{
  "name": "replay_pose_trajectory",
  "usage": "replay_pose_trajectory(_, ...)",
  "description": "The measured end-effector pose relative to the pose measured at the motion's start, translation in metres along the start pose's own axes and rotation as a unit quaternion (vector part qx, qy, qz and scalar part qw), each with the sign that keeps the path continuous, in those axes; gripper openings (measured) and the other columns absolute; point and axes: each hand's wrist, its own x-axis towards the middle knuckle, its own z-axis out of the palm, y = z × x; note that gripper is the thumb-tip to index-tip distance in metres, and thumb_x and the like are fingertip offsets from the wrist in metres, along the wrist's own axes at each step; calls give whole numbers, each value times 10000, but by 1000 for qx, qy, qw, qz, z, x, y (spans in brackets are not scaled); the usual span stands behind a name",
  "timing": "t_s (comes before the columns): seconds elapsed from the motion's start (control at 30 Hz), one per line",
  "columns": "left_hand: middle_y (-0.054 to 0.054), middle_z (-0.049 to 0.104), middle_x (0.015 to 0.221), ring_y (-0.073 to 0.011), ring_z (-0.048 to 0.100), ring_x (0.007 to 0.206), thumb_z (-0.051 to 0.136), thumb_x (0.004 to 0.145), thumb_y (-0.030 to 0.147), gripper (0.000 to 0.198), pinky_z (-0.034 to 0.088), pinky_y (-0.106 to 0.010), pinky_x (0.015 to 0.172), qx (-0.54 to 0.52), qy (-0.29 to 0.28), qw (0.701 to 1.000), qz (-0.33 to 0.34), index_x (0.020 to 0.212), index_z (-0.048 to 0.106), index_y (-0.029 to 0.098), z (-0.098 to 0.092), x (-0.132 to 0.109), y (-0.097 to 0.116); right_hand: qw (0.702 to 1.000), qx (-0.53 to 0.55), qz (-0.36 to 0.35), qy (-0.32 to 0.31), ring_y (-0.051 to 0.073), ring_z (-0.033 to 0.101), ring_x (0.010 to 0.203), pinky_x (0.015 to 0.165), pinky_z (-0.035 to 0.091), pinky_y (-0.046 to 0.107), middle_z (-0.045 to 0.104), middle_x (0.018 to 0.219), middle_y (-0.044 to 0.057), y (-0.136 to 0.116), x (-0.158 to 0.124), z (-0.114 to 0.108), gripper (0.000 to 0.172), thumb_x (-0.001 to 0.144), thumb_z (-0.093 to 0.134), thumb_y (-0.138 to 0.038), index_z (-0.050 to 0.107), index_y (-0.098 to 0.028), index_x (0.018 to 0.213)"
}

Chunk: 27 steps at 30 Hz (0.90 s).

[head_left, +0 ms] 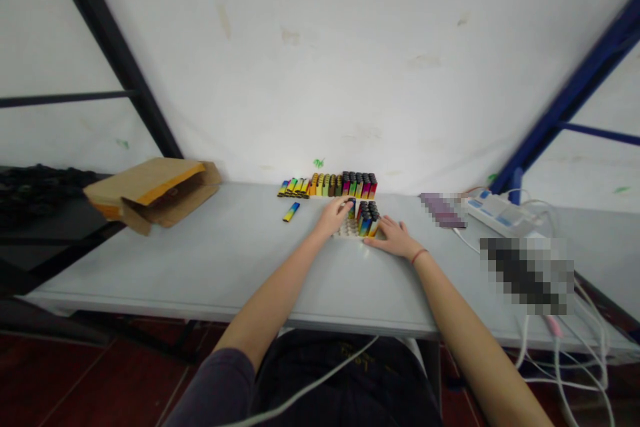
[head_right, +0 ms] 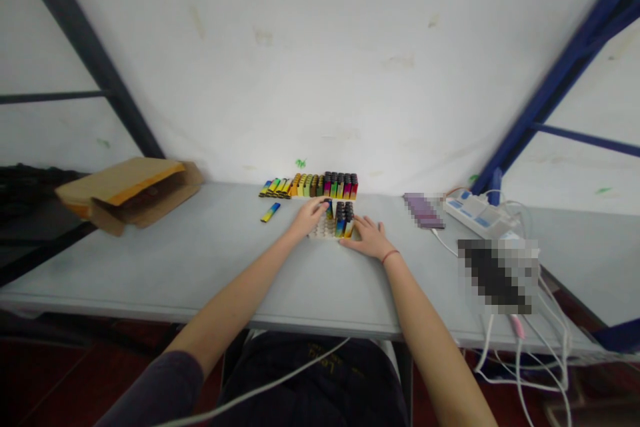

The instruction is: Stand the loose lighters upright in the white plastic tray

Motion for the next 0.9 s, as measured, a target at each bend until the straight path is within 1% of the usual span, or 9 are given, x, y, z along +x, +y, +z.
replay_pose_trajectory(0.23,-71,747,1144,-240,672,1070,645,867,214,231,453,-360,1070,54,-34,998,26,1074,745,242,2,-4,9,1000,-5,1,-3,402,293,1522,1175,197,738,518,1535,149,-1,0,-1,621,922,579,-641,536,-270,1418)
replay_pose_trajectory(0.4,-80,738,1162,-256,640,1124,629,899,258,264,411,-366,1094,116,-53,991,51,1138,741,255,-5,-10,16,1000,-4,0,-5,408,303,1516,1172,203,741,517,1533,153,-2,-1,-3,611,924,579,-629,541,-263,1412)
replay_pose_trajectory(0.43,-86,732,1169,-269,621,1158,640,897,272,286,394,-382,1109,136,-37,989,45,1167,733,257,-9,-11,18,1000,-3,-1,-5,410,303,1514,1171,201,745,513,1536,153,-2,-2,-3,613,923,579,-627,539,-261,1413)
replay_pose_trajectory(0.5,-113,714,1185,-309,570,1229,633,905,286,309,360,-432,1133,192,42,980,13,1198,720,244,-23,-12,20,1000,-3,-2,-6,412,310,1509,1167,205,749,508,1539,154,-3,-2,-4,612,924,578,-627,541,-255,1409)
replay_pose_trajectory(0.57,-169,676,1230,-358,511,1283,551,946,268,298,327,-503,1137,256,150,955,-33,1186,713,199,-41,-12,19,1000,-3,-3,-5,412,323,1501,1167,218,740,513,1531,157,-4,-3,-5,602,924,574,-631,557,-249,1388)
replay_pose_trajectory(0.63,-232,615,1305,-419,435,1335,498,964,262,304,279,-584,1134,292,215,929,-71,1157,708,158,-62,-10,15,1000,-5,-1,-5,411,331,1495,1169,219,733,521,1521,160,-4,-3,-5,586,926,571,-637,576,-246,1362)
replay_pose_trajectory(0.77,-303,531,1368,-538,319,1396,636,889,296,241,199,-693,1114,296,212,914,-177,1025,704,109,-91,-8,0,1000,-4,-3,-3,406,330,1495,1165,216,740,536,1504,155,-4,-3,-5,565,924,573,-640,586,-258,1339)
replay_pose_trajectory(0.83,-309,551,1343,-544,337,1397,660,862,239,164,196,-700,1113,294,201,911,-206,967,683,115,-93,-8,-7,1000,-3,-6,0,407,339,1489,1160,232,737,545,1496,151,-3,-3,-4,559,924,573,-641,592,-258,1331)
replay_pose_trajectory(0.9,-299,598,1291,-513,411,1374,647,858,181,105,245,-667,1114,296,205,911,-202,953,650,136,-90,-8,-11,1000,-5,-4,1,405,356,1480,1161,249,723,554,1489,148,-3,-3,-4,551,923,581,-636,601,-256,1321)
